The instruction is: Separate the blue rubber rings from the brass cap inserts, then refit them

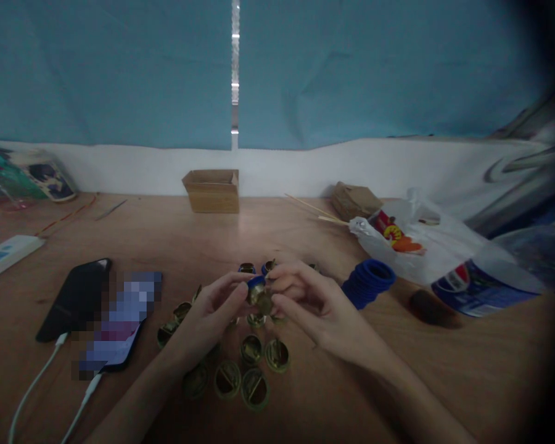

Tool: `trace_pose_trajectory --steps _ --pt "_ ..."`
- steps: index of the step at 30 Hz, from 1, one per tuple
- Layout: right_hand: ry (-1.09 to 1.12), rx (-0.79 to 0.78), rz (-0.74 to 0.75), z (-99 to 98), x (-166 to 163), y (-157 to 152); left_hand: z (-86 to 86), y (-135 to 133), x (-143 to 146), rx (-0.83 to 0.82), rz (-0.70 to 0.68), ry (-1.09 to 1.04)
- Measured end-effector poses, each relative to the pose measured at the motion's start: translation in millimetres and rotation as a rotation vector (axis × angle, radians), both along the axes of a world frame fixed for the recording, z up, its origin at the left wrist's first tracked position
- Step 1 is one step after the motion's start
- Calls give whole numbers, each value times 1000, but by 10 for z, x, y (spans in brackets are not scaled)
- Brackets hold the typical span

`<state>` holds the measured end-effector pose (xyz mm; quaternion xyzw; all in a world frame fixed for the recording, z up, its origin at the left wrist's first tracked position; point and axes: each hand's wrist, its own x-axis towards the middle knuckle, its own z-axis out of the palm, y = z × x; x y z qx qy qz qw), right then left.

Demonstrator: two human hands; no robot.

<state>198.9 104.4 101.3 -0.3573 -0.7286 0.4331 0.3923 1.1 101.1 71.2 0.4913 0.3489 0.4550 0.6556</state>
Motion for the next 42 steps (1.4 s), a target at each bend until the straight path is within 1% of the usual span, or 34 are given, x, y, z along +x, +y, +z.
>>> trace_pose_trajectory --steps 2,3,5,7,11,16,19,23,26,29,34,37,39,42 --pt "26 -48 31 -3 -7 -1 7 5 -18 -5 12 14" --pt "19 -40 23 -5 -16 -2 9 6 -25 0 27 35" --pt "-11 11 -9 -12 -39 -6 12 10 -33 24 55 89" --pt "-31 39 -9 -21 -58 -13 9 14 -36 47 69 110" --pt "-24 67 0 -25 -61 -31 0 21 -33 66 59 59" --pt "-45 130 23 0 -54 -49 -14 13 -31 78 62 60" --pt "-94 234 -42 -9 -62 -50 -24 4 -44 102 54 116" --pt "-167 441 -121 -73 -68 -43 -13 -8 -58 140 69 223" --pt "-207 602 -175 -127 -80 -46 12 -10 -51 160 59 201" --pt "-228 716 -213 -164 -107 -60 27 -6 -43 170 46 173" --pt "-270 829 -292 -203 -129 -100 53 -23 -37 198 68 121" --pt "-288 880 -344 -219 -122 -120 75 -39 -29 189 82 102" --pt "-289 892 -361 -225 -120 -124 78 -42 -22 175 98 97" --pt "-284 868 -357 -226 -128 -116 68 -41 -17 191 133 92"
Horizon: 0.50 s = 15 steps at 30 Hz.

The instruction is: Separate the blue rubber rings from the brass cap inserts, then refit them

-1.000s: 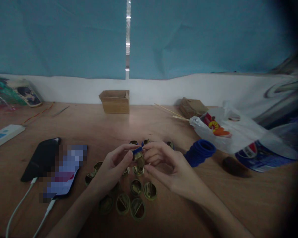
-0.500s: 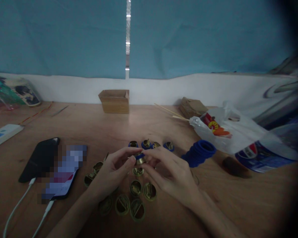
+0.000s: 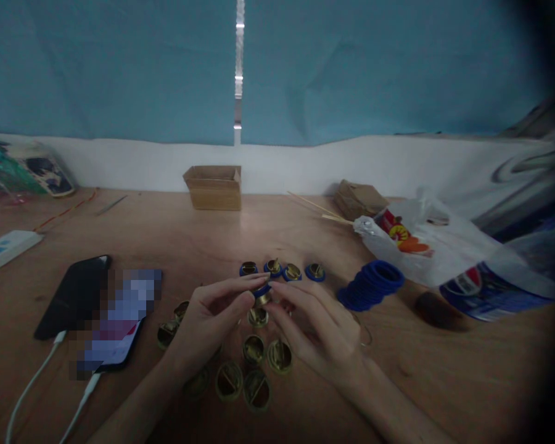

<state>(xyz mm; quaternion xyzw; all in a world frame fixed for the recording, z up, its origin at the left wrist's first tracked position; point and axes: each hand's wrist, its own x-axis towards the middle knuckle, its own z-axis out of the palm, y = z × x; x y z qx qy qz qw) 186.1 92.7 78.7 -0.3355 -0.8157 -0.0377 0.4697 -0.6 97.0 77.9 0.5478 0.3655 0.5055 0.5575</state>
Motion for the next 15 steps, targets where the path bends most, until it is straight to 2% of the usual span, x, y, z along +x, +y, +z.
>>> trace_pose_trajectory --steps 4,11,15 --pt "28 -3 22 -9 -23 0 3 -14 -1 24 -4 23" --pt "66 85 -49 -38 -68 -51 33 -41 3 20 12 17" --pt "111 92 -43 -46 -101 -63 7 -40 15 -24 18 4"
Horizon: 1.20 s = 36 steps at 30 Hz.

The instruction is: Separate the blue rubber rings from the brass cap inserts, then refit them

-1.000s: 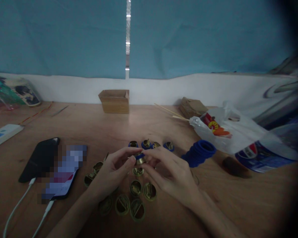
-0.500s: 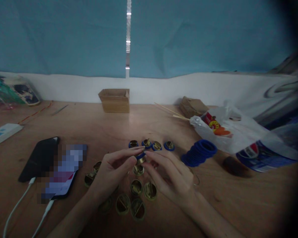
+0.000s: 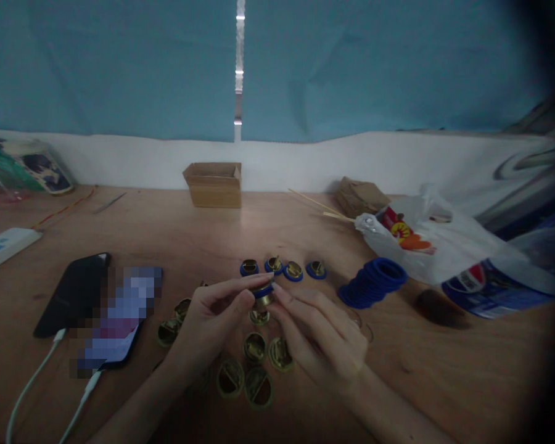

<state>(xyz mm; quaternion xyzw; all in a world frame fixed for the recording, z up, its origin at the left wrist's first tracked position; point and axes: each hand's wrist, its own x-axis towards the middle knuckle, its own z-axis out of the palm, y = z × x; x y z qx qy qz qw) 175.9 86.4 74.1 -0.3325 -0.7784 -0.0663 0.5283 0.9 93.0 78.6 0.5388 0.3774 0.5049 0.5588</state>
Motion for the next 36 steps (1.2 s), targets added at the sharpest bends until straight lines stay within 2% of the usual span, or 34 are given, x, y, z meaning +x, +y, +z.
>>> trace_pose_trajectory --steps 6,10,15,22,26,31,36 --pt "74 -67 45 -10 -38 7 9 -2 29 -46 37 9" --pt "65 -165 94 36 -47 2 38 -7 21 -4 45 35" --pt "77 -115 62 2 -50 -23 50 -9 17 54 30 65" --pt "124 -67 65 -33 -78 -23 33 -28 21 31 44 54" --pt "164 -124 79 -27 -101 -18 43 -14 19 34 48 55" --pt "107 -166 60 -15 -105 -21 24 6 32 48 61 62" --pt "55 -242 67 -28 -84 8 -17 -1 49 132 89 126"
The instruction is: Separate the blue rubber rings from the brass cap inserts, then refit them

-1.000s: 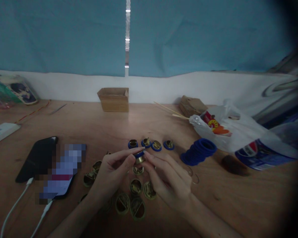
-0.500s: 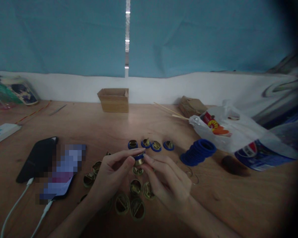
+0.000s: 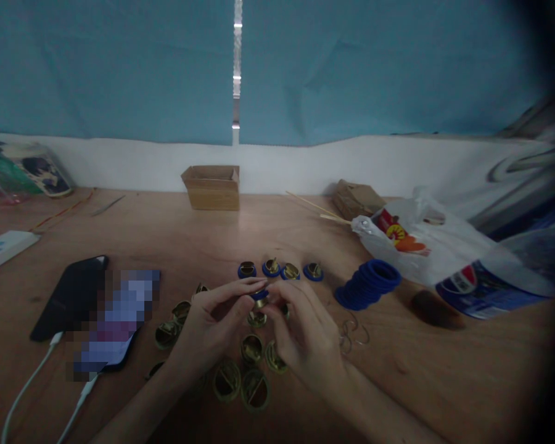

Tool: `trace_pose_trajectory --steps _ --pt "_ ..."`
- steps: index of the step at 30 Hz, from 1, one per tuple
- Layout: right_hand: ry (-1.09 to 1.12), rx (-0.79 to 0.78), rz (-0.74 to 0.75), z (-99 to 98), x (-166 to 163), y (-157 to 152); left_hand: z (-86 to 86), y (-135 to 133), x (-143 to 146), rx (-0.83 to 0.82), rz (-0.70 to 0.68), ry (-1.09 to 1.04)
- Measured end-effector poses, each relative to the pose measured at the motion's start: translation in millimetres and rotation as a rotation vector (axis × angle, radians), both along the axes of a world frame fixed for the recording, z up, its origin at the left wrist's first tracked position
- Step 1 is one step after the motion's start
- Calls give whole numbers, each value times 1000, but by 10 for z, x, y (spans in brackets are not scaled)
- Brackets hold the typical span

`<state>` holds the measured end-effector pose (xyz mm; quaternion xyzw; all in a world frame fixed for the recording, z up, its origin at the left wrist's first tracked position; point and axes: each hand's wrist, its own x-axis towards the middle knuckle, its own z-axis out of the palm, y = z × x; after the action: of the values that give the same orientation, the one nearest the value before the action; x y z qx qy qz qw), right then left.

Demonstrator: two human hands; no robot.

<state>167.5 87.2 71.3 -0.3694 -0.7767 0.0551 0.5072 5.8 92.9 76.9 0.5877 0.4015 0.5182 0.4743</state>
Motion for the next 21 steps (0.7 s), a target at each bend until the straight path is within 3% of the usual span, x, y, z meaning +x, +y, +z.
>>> trace_pose_trajectory --steps 14,19,21 --pt "-111 -21 60 4 53 38 -58 -17 5 129 -54 26" --pt "-186 2 53 -12 77 86 -108 -11 0 159 -78 179" --pt "-200 -36 36 -12 100 106 -135 -11 3 253 -48 269"
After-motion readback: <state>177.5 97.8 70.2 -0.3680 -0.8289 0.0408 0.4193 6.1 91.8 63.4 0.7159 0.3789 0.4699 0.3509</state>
